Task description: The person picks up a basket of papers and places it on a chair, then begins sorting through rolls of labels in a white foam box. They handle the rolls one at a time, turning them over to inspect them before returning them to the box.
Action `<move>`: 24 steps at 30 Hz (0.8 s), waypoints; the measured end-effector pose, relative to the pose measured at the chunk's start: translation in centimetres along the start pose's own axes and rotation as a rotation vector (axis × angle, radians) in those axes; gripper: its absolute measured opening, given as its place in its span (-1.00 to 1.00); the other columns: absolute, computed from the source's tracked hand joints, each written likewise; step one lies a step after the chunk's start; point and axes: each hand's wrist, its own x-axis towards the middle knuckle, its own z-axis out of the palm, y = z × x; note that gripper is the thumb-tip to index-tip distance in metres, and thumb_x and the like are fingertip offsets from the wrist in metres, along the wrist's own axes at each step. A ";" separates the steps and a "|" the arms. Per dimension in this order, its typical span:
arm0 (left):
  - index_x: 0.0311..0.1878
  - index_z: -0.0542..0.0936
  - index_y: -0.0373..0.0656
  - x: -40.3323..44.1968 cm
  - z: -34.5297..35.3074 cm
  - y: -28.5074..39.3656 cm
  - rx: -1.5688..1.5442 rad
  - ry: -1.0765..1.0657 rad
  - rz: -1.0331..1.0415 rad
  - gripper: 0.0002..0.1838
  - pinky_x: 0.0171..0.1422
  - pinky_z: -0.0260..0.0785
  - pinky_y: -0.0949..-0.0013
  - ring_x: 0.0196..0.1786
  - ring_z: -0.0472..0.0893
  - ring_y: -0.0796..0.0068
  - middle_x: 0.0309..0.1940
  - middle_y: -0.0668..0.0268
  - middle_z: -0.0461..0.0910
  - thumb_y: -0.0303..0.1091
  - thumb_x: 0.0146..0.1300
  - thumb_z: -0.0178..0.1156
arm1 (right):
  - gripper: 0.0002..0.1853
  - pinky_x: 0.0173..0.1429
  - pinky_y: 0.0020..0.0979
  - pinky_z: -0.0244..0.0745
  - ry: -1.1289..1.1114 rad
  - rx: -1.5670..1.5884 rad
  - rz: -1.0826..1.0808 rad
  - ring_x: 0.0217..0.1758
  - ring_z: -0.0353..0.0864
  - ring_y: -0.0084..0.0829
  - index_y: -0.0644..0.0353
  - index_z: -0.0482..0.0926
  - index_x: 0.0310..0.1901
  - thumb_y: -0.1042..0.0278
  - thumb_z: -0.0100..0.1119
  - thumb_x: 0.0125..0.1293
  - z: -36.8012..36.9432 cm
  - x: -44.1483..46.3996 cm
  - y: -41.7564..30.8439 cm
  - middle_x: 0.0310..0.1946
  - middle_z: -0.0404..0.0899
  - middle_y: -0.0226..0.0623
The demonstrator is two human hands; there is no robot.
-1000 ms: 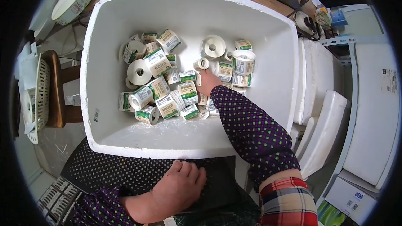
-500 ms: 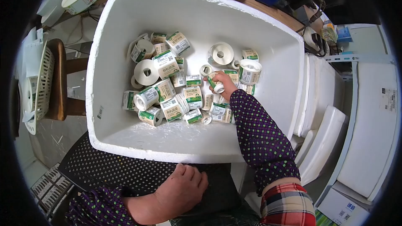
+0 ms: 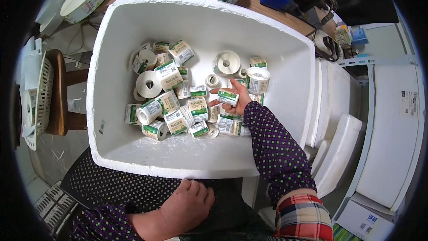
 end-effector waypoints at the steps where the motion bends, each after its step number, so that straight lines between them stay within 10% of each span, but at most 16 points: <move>1: -0.03 0.55 -0.35 0.0 0.0 0.0 -0.009 0.003 -0.006 -0.61 -0.04 0.37 0.23 -0.21 0.52 0.24 -0.31 0.12 0.56 -0.26 0.18 0.03 | -0.23 -0.70 -0.59 0.21 0.033 -0.040 0.005 -0.68 0.37 -0.55 0.32 0.32 0.27 -0.29 -0.38 0.42 0.6 -0.3 0.0 -0.05 0.50 0.37; 7: -0.04 0.54 -0.36 0.2 0.1 -0.1 -0.069 0.012 -0.023 -0.62 -0.02 0.38 0.25 -0.23 0.51 0.27 -0.35 0.17 0.53 -0.30 0.15 0.06 | -0.68 -0.43 -0.56 0.45 0.012 -0.090 -0.037 -0.45 0.56 -0.46 0.30 0.37 0.04 0.26 0.01 0.37 -0.6 -0.2 0.5 0.09 0.41 0.43; 13: -0.04 0.54 -0.37 0.2 0.1 -0.1 -0.065 0.005 -0.022 -0.62 -0.01 0.39 0.23 -0.23 0.51 0.27 -0.34 0.17 0.53 -0.32 0.14 0.07 | -0.48 -0.53 -0.56 0.34 0.292 -0.118 -0.003 -0.58 0.47 -0.49 0.37 0.40 0.16 0.11 -0.21 0.35 0.4 -0.5 0.6 -0.09 0.56 0.31; 24: -0.02 0.52 -0.37 0.2 0.0 0.0 -0.071 -0.004 -0.027 -0.61 -0.01 0.39 0.23 -0.23 0.51 0.25 -0.34 0.16 0.53 -0.32 0.14 0.07 | -0.39 -0.71 -0.53 0.09 0.085 -0.031 0.003 -0.74 0.23 -0.54 0.43 0.41 0.14 0.02 -0.26 0.33 0.4 -0.6 0.8 -0.44 0.56 -0.02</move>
